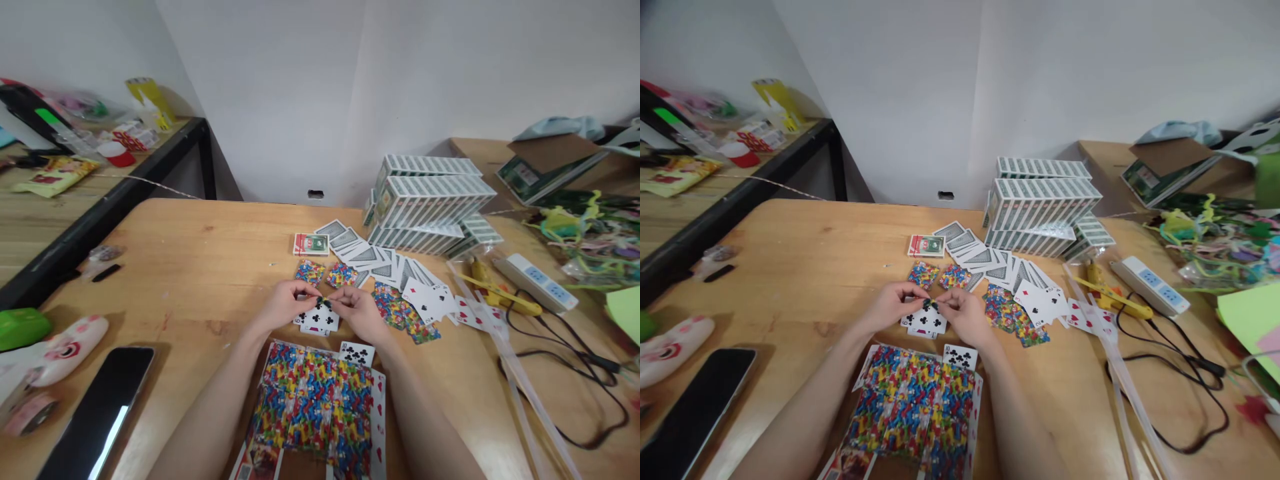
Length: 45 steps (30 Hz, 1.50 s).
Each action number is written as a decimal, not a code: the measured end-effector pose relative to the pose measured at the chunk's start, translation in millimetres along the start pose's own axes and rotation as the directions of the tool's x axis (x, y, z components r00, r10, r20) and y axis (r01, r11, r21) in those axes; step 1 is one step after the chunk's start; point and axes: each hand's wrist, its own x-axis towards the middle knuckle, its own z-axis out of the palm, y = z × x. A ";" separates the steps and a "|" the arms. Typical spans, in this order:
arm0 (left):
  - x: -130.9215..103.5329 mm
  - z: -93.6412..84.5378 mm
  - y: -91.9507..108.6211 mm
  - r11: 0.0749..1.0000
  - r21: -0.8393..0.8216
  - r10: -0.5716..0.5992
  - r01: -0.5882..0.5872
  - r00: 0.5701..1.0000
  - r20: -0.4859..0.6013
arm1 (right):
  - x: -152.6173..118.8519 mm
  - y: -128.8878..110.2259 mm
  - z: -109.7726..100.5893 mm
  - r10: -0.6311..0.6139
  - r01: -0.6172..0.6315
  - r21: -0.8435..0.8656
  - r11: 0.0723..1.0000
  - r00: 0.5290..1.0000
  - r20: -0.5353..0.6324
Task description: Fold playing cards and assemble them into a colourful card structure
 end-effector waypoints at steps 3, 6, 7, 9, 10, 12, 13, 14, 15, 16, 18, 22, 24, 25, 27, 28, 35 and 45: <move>-0.6 1.2 0.4 0.999 0.034 -0.007 0.008 1.000 -0.026 | -0.4 -0.8 0.8 0.000 0.000 -0.010 1.000 1.000 -0.008; -0.7 3.3 1.1 0.997 0.075 -0.018 0.023 0.998 -0.056 | -0.5 -1.5 1.9 0.001 -0.002 -0.012 1.000 1.000 -0.016; -0.8 3.9 1.5 0.996 0.084 -0.024 0.029 0.998 -0.060 | -0.4 -1.8 2.1 0.003 -0.003 -0.012 1.000 1.000 -0.019; -0.9 4.6 2.5 0.995 0.092 -0.036 0.041 0.998 -0.059 | -0.3 -2.3 2.0 0.006 -0.006 -0.018 1.000 1.000 -0.025; -1.1 4.7 3.0 0.995 0.090 -0.041 0.045 0.998 -0.054 | -0.2 -2.7 1.7 0.008 -0.009 -0.024 1.000 1.000 -0.028; -1.2 4.4 3.9 0.996 0.071 -0.051 0.053 0.998 -0.040 | -0.1 -3.3 0.8 0.010 -0.011 -0.039 0.999 1.000 -0.030; -1.3 4.1 4.2 0.997 0.057 -0.055 0.057 0.998 -0.031 | 0.0 -3.4 0.2 0.012 -0.013 -0.044 0.999 1.000 -0.029; -1.2 3.6 4.2 0.997 0.040 -0.060 0.061 0.998 -0.024 | 0.2 -3.3 -0.4 0.015 -0.016 -0.043 0.999 0.999 -0.029; -1.1 3.2 4.0 0.998 0.022 -0.065 0.065 0.998 -0.019 | 0.4 -2.9 -1.0 0.020 -0.021 -0.040 0.999 0.999 -0.028; -1.0 2.6 3.5 0.998 0.002 -0.068 0.068 0.998 -0.013 | 0.7 -2.3 -1.5 0.029 -0.030 -0.033 0.999 0.999 -0.026; -0.6 1.6 1.8 0.996 -0.042 -0.075 0.075 0.997 0.007 | 1.4 -0.5 -2.4 0.050 -0.050 -0.016 0.999 0.999 -0.021; -0.4 -0.6 -0.7 0.985 -0.131 -0.102 0.110 0.993 0.066 | 2.1 1.7 -3.4 0.056 -0.056 -0.022 0.998 0.998 -0.018; -0.8 -1.5 0.4 0.976 -0.176 -0.112 0.126 0.990 0.086 | 1.8 0.9 -3.4 0.055 -0.056 -0.024 0.998 0.998 -0.021; -1.1 -1.9 1.5 0.972 -0.196 -0.116 0.133 0.989 0.096 | 1.5 0.2 -3.2 0.057 -0.057 -0.021 0.998 0.998 -0.023; -1.5 -2.4 4.0 0.964 -0.220 -0.126 0.146 0.987 0.104 | 0.9 -1.5 -2.7 0.061 -0.061 -0.013 0.998 0.998 -0.023; -1.7 -2.5 5.1 0.964 -0.218 -0.133 0.153 0.986 0.103 | 0.7 -2.1 -2.5 0.063 -0.063 -0.010 0.998 0.998 -0.024; -2.3 -4.5 7.7 0.970 -0.173 -0.151 0.168 0.983 0.107 | 0.0 -2.9 -2.0 0.061 -0.061 0.006 0.998 0.998 -0.025; -4.7 -7.7 9.2 0.960 -0.247 -0.122 0.132 0.991 0.054 | 2.6 -3.9 -2.6 0.035 -0.032 0.091 0.995 0.999 -0.026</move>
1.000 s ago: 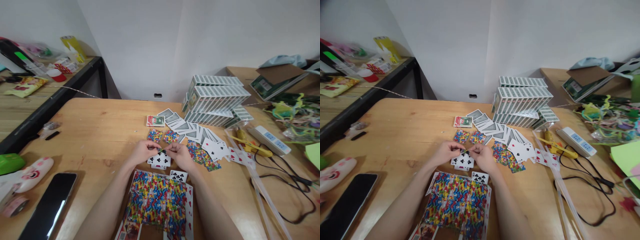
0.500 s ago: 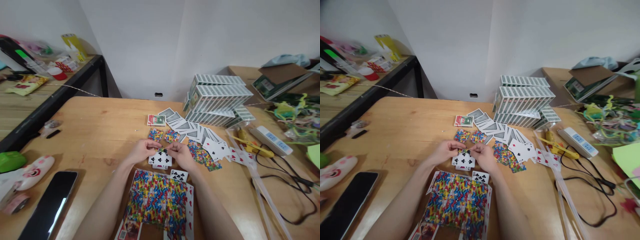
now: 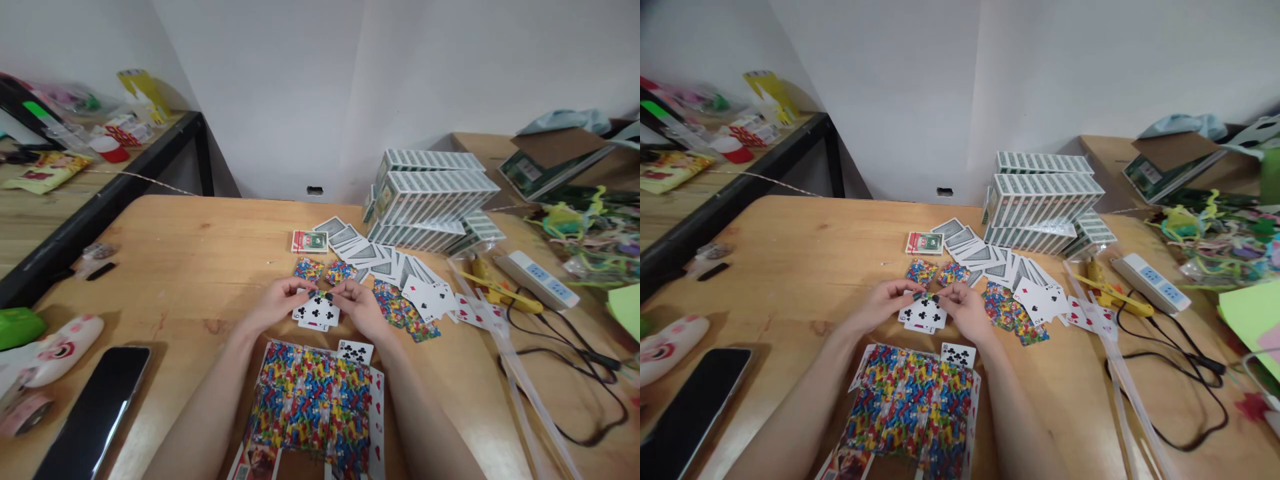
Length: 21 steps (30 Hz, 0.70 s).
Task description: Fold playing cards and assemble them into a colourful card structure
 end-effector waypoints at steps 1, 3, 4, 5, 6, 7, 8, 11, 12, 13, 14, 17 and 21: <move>0.5 1.2 -0.8 1.000 0.003 0.005 -0.005 1.000 -0.017 | 0.2 0.1 0.0 -0.008 0.008 -0.004 1.000 1.000 0.000; 1.7 4.0 -2.7 1.000 0.006 0.001 -0.001 0.999 -0.040 | 0.3 -0.4 0.4 -0.019 0.020 -0.034 0.999 1.000 0.012; 2.2 5.4 -3.6 1.000 0.009 -0.003 0.003 0.999 -0.039 | 0.1 -1.0 0.8 -0.024 0.025 -0.067 0.997 1.000 0.018; 2.6 6.6 -4.3 1.000 0.012 -0.007 0.008 0.999 -0.034 | -0.2 -1.9 1.4 -0.030 0.033 -0.109 0.994 0.999 0.022; 2.9 7.8 -4.9 1.000 0.019 -0.012 0.013 0.999 -0.032 | -0.6 -3.0 2.2 -0.039 0.042 -0.153 0.987 0.999 0.025; 3.0 8.9 -5.4 0.999 0.030 -0.012 0.013 0.999 -0.035 | -1.1 -4.2 3.1 -0.051 0.056 -0.191 0.980 0.998 0.028; 3.0 9.9 -5.7 0.999 0.045 -0.003 0.005 0.999 -0.041 | -1.6 -5.4 4.1 -0.068 0.073 -0.218 0.973 0.997 0.032; 2.7 12.3 -6.3 0.994 0.098 0.047 -0.041 0.997 -0.063 | -2.4 -7.6 7.0 -0.111 0.120 -0.233 0.965 0.993 0.050; 2.7 12.8 -6.6 0.992 0.115 0.064 -0.056 0.995 -0.070 | -2.3 -7.7 7.6 -0.114 0.123 -0.227 0.966 0.992 0.054; 2.6 13.2 -6.9 0.989 0.130 0.078 -0.067 0.994 -0.080 | -2.0 -7.6 7.9 -0.111 0.120 -0.219 0.968 0.992 0.054; 2.6 13.4 -7.3 0.987 0.142 0.087 -0.074 0.992 -0.087 | -1.6 -7.4 8.1 -0.103 0.112 -0.209 0.972 0.993 0.054; 3.1 12.7 -8.7 0.983 0.158 0.111 -0.095 0.990 -0.091 | -0.5 -7.5 7.9 -0.086 0.096 -0.177 0.979 0.994 0.064; 5.3 10.9 -11.3 0.987 0.138 0.103 -0.087 0.988 -0.112 | -0.3 -9.7 9.1 -0.092 0.103 -0.162 0.981 0.993 0.071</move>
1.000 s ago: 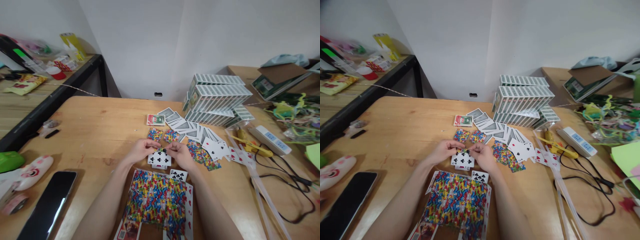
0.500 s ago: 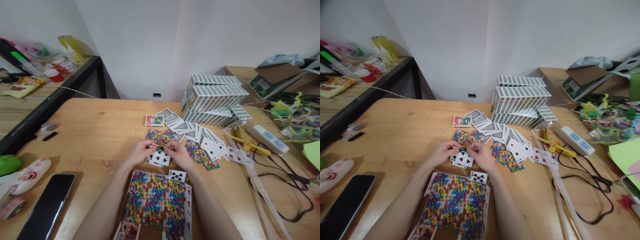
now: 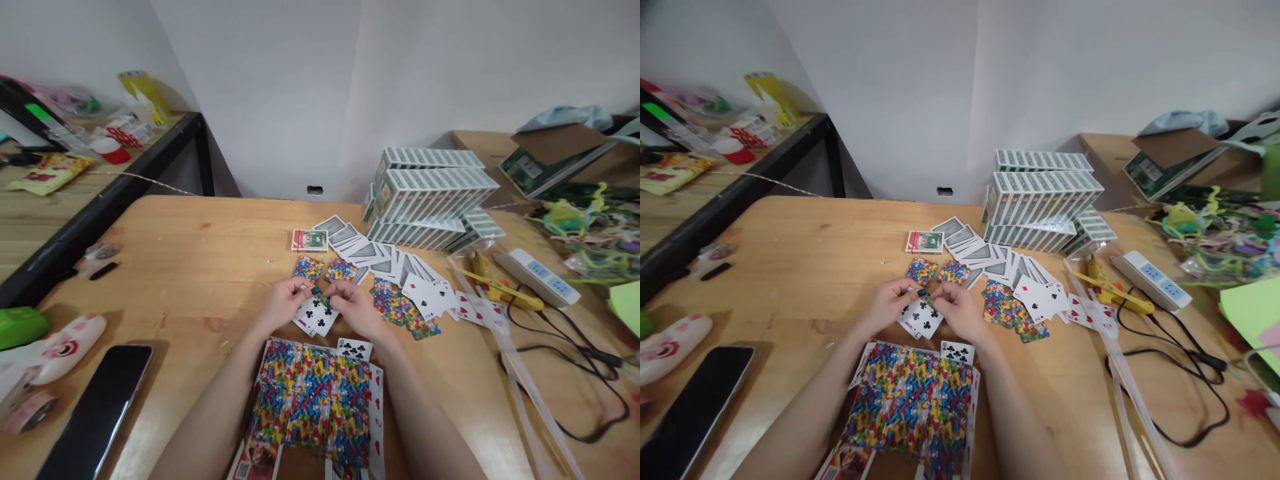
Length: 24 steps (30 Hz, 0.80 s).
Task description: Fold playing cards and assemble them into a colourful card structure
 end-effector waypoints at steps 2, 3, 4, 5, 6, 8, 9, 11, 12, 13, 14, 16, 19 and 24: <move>1.3 0.0 -1.9 0.999 -0.024 -0.022 0.022 1.000 -0.014 | 0.1 -0.6 0.8 -0.002 0.002 0.013 1.000 1.000 0.002; 1.9 0.1 -2.9 0.999 -0.034 -0.032 0.031 0.999 -0.017 | 0.3 -0.5 0.9 -0.004 0.004 0.019 1.000 1.000 0.003; 2.4 0.3 -3.8 0.998 -0.042 -0.040 0.039 0.999 -0.019 | 0.5 -0.1 0.8 -0.005 0.005 0.026 1.000 1.000 0.005; 2.9 0.4 -4.6 0.998 -0.048 -0.047 0.046 0.999 -0.022 | 0.6 0.5 0.3 -0.002 0.001 0.036 0.999 1.000 0.009; 3.3 0.4 -5.3 0.997 -0.054 -0.055 0.053 0.998 -0.026 | 0.7 1.1 -0.5 0.012 -0.013 0.057 0.998 1.000 0.016; 4.1 0.2 -6.1 0.995 -0.076 -0.070 0.066 0.997 -0.041 | 0.4 2.3 -2.9 0.064 -0.069 0.131 0.989 0.997 0.038; 4.4 0.0 -6.2 0.993 -0.092 -0.079 0.074 0.995 -0.056 | 0.0 2.8 -4.2 0.093 -0.100 0.183 0.978 0.994 0.050; 4.9 -0.6 -5.8 0.988 -0.127 -0.097 0.084 0.990 -0.098 | -0.8 3.7 -6.4 0.132 -0.143 0.273 0.951 0.989 0.059; 4.9 -0.8 -5.4 0.987 -0.139 -0.101 0.084 0.988 -0.117 | -1.0 4.3 -7.0 0.138 -0.147 0.289 0.946 0.989 0.053; 4.8 -1.1 -4.9 0.987 -0.143 -0.098 0.079 0.986 -0.132 | -1.1 5.1 -7.0 0.133 -0.138 0.280 0.950 0.990 0.038; 4.4 -1.3 -4.3 0.988 -0.137 -0.090 0.071 0.986 -0.139 | -1.1 6.0 -6.4 0.120 -0.120 0.253 0.960 0.993 0.018; 3.2 -1.8 -2.9 0.994 -0.099 -0.060 0.048 0.990 -0.129 | -0.6 8.0 -4.2 0.075 -0.070 0.175 0.982 0.997 -0.020; 1.5 -2.4 -0.8 1.000 0.006 -0.004 0.004 0.996 -0.084 | 0.0 9.8 -0.5 0.010 -0.006 0.086 0.996 0.999 -0.039; 1.9 -4.2 4.8 0.998 0.043 -0.036 0.035 0.999 0.025 | -1.8 8.7 0.7 0.000 0.000 -0.008 1.000 0.999 -0.050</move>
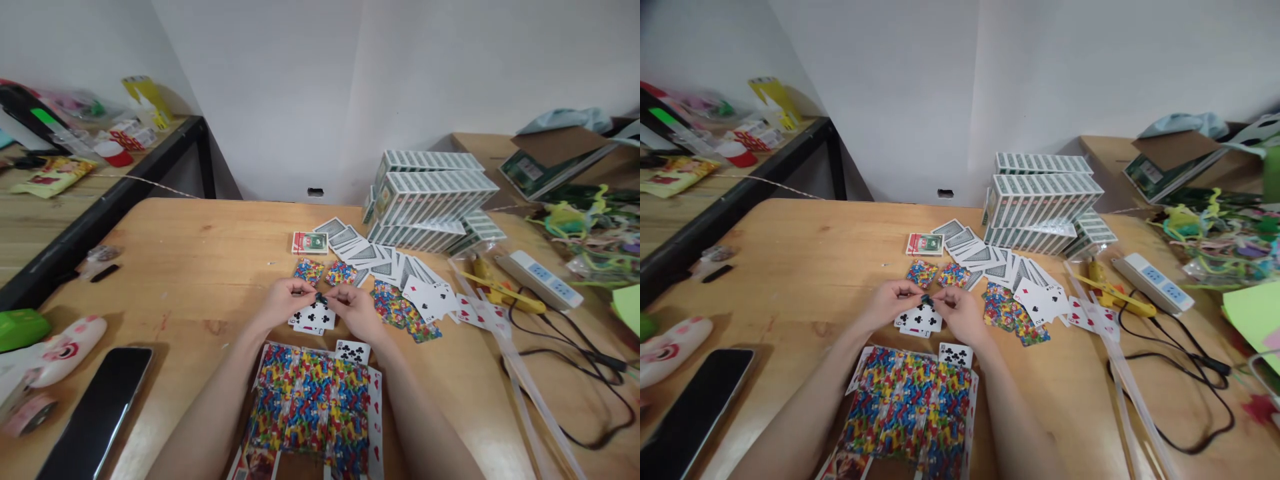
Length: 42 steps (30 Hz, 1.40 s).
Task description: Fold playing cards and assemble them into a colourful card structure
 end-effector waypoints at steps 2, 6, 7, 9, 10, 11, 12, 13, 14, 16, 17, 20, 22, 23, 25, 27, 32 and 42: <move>-0.1 -1.4 3.6 0.998 -0.039 -0.046 0.048 0.998 0.049 | -1.1 -0.5 0.0 0.029 -0.029 -0.001 1.000 1.000 -0.009; -1.5 -2.9 8.9 0.990 -0.072 -0.112 0.120 0.988 0.105 | -2.0 -0.5 -0.1 0.051 -0.051 0.009 0.999 0.999 -0.010; -1.7 -2.9 9.1 0.989 -0.067 -0.121 0.128 0.987 0.101 | -2.1 -0.5 -0.3 0.052 -0.052 0.010 0.999 0.999 -0.010; -1.8 -2.8 8.1 0.991 -0.041 -0.125 0.129 0.988 0.090 | -2.3 -0.7 -1.0 0.063 -0.063 0.010 0.998 0.998 -0.013; -1.7 -2.8 7.4 0.992 -0.024 -0.120 0.123 0.989 0.090 | -2.6 -0.8 -1.3 0.072 -0.072 0.007 0.997 0.997 -0.016; -1.6 -3.0 6.7 0.993 -0.009 -0.114 0.115 0.989 0.097 | -2.9 -1.0 -1.7 0.081 -0.081 0.003 0.997 0.997 -0.019; -1.6 -3.3 6.2 0.994 0.001 -0.105 0.106 0.988 0.109 | -3.3 -1.1 -2.0 0.090 -0.090 0.000 0.996 0.996 -0.020; -1.8 -3.8 6.0 0.995 0.006 -0.098 0.098 0.988 0.122 | -3.7 -1.3 -2.2 0.093 -0.093 -0.001 0.996 0.995 -0.021; -2.0 -4.4 6.2 0.996 0.006 -0.093 0.093 0.986 0.135 | -4.2 -1.3 -2.4 0.093 -0.093 0.000 0.996 0.995 -0.024; -2.8 -6.0 7.2 0.996 -0.001 -0.085 0.086 0.982 0.166 | -4.8 -1.3 -2.6 0.091 -0.091 0.003 0.996 0.996 -0.025; -3.2 -6.8 7.7 0.997 -0.006 -0.080 0.083 0.980 0.180 | -5.0 -1.1 -2.6 0.091 -0.091 0.004 0.996 0.996 -0.025; -3.9 -9.3 8.7 0.998 -0.024 -0.055 0.062 0.973 0.224 | -5.0 -0.5 -2.7 0.096 -0.096 0.015 0.995 0.995 -0.019; -4.0 -10.9 8.7 0.999 -0.030 -0.030 0.038 0.971 0.239 | -4.7 -0.5 -3.0 0.096 -0.096 0.032 0.995 0.995 -0.012; -4.0 -11.7 8.7 0.999 -0.027 -0.018 0.025 0.970 0.243 | -4.6 -0.6 -3.2 0.095 -0.095 0.036 0.995 0.995 -0.010; -4.3 -13.0 8.6 1.000 -0.020 -0.001 0.006 0.967 0.254 | -4.6 -1.1 -3.6 0.096 -0.095 0.033 0.995 0.995 -0.009; -5.1 -14.0 8.5 1.000 -0.018 0.010 -0.006 0.963 0.269 | -4.9 -1.6 -3.7 0.099 -0.099 0.029 0.995 0.995 -0.012; -7.8 -14.4 7.2 0.999 -0.052 0.025 -0.011 0.963 0.268 | -5.1 -0.8 -3.4 0.098 -0.097 0.040 0.994 0.995 -0.017; -9.5 -9.3 -1.8 0.998 -0.065 0.003 0.012 0.977 0.212 | -4.3 2.6 -3.5 0.085 -0.085 -0.010 0.996 0.996 -0.023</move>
